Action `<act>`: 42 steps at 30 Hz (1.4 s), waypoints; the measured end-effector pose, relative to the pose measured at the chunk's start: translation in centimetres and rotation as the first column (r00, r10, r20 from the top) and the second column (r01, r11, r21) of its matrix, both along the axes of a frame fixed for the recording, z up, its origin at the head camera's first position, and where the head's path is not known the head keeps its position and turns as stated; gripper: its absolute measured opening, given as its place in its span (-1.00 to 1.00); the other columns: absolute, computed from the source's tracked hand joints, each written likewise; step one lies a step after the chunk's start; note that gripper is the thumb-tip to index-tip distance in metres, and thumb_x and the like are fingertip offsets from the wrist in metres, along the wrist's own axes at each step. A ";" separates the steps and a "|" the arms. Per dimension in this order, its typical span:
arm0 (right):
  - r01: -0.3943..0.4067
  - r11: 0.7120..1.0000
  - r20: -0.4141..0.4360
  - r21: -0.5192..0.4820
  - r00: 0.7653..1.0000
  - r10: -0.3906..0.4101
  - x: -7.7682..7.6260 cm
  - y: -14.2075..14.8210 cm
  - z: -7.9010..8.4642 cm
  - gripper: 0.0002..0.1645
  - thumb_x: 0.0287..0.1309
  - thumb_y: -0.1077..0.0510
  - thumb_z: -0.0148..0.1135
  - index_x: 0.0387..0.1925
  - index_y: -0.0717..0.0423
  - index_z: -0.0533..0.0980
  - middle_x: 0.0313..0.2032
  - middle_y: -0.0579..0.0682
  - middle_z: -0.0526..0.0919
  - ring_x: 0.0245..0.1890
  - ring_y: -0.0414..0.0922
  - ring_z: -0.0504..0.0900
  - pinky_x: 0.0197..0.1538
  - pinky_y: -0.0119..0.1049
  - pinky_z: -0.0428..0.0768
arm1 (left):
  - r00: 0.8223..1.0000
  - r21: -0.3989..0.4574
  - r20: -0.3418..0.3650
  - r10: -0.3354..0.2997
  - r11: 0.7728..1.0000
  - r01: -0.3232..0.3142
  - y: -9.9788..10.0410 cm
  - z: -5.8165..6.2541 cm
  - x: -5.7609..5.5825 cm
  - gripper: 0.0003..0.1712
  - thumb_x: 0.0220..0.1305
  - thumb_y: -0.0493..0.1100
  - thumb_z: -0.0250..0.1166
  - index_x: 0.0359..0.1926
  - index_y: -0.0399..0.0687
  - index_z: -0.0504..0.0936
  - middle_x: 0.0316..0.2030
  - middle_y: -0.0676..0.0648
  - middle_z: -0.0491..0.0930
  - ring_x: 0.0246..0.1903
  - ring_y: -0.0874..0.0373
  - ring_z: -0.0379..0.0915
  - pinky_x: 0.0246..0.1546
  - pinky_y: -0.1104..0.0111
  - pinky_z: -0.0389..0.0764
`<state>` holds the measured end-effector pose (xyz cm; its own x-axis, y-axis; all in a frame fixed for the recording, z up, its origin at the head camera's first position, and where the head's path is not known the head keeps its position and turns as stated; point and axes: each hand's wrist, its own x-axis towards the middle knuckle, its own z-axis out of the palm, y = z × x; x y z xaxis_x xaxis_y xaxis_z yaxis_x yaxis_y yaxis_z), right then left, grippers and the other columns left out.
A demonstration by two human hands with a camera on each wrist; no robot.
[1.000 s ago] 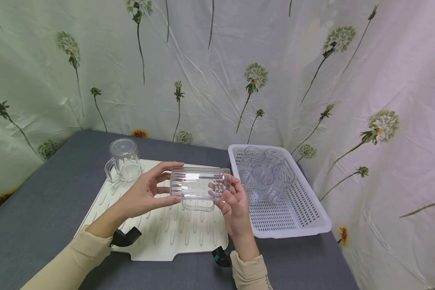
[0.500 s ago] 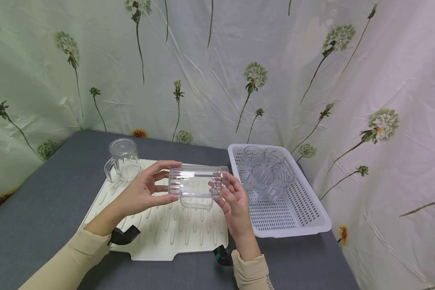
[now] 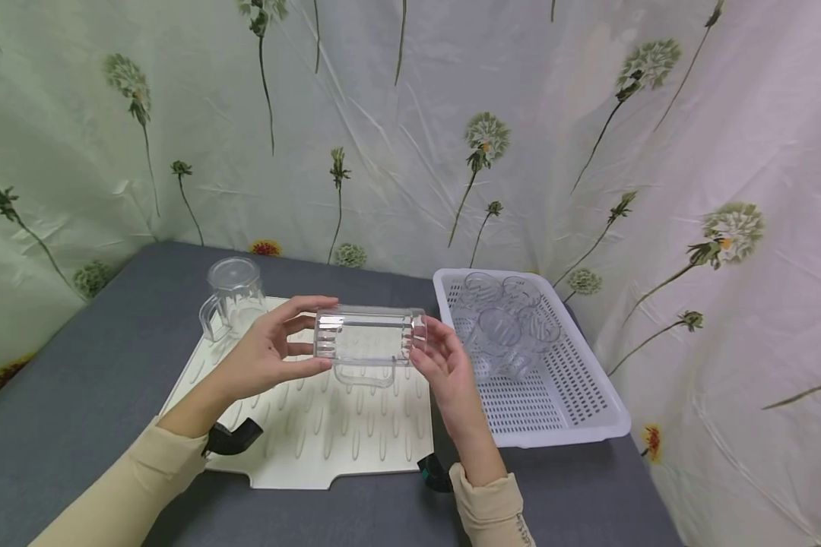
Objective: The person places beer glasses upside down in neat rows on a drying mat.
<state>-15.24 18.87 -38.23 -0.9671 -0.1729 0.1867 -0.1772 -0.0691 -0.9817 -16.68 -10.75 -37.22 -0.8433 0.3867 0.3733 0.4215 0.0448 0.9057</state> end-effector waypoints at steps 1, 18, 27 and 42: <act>0.001 1.000 0.007 0.030 1.000 -0.002 -0.1 0.1 0.1 -0.26 0.48 0.25 0.11 0.59 0.27 0.18 0.48 0.13 0.38 0.36 -0.29 0.55 0.36 -0.50 0.58 | 1.000 -0.002 0.000 0.006 1.000 -0.006 -0.1 0.0 0.0 -0.13 0.22 -0.30 0.60 0.49 0.20 0.49 0.44 -0.12 0.45 0.31 -0.15 0.58 0.15 0.24 0.78; 0.002 0.978 -0.039 0.210 0.999 0.006 -0.5 2.3 1.9 -0.36 0.50 0.30 0.21 0.49 0.24 0.24 0.34 0.06 0.49 0.31 -0.21 0.61 0.32 -0.50 0.60 | 0.998 -0.038 -0.005 0.057 0.998 -0.057 -1.1 -0.2 -1.5 -0.13 0.20 -0.29 0.62 0.49 0.21 0.50 0.48 -0.05 0.43 0.30 -0.14 0.56 0.08 0.27 0.81; 0.045 0.956 -0.075 0.290 0.997 -0.024 -0.8 3.6 2.4 -0.36 0.52 0.29 0.22 0.48 0.30 0.24 0.40 0.29 0.42 0.29 -0.26 0.59 0.27 -0.53 0.62 | 0.996 -0.084 -0.001 0.088 0.993 -0.087 -1.6 0.0 -2.1 -0.12 0.20 -0.24 0.64 0.49 0.28 0.50 0.45 -0.01 0.45 0.31 -0.11 0.55 0.11 0.26 0.80; 0.116 0.908 -0.120 0.402 0.990 -0.074 -0.8 5.7 3.1 -0.39 0.51 0.27 0.27 0.45 0.29 0.29 0.39 0.32 0.44 0.26 -0.24 0.56 0.23 -0.63 0.58 | 0.989 -0.158 0.001 0.148 0.977 -0.146 -2.1 0.1 -3.7 -0.12 0.22 -0.19 0.64 0.51 0.26 0.49 0.45 -0.05 0.45 0.30 -0.14 0.56 0.10 0.16 0.81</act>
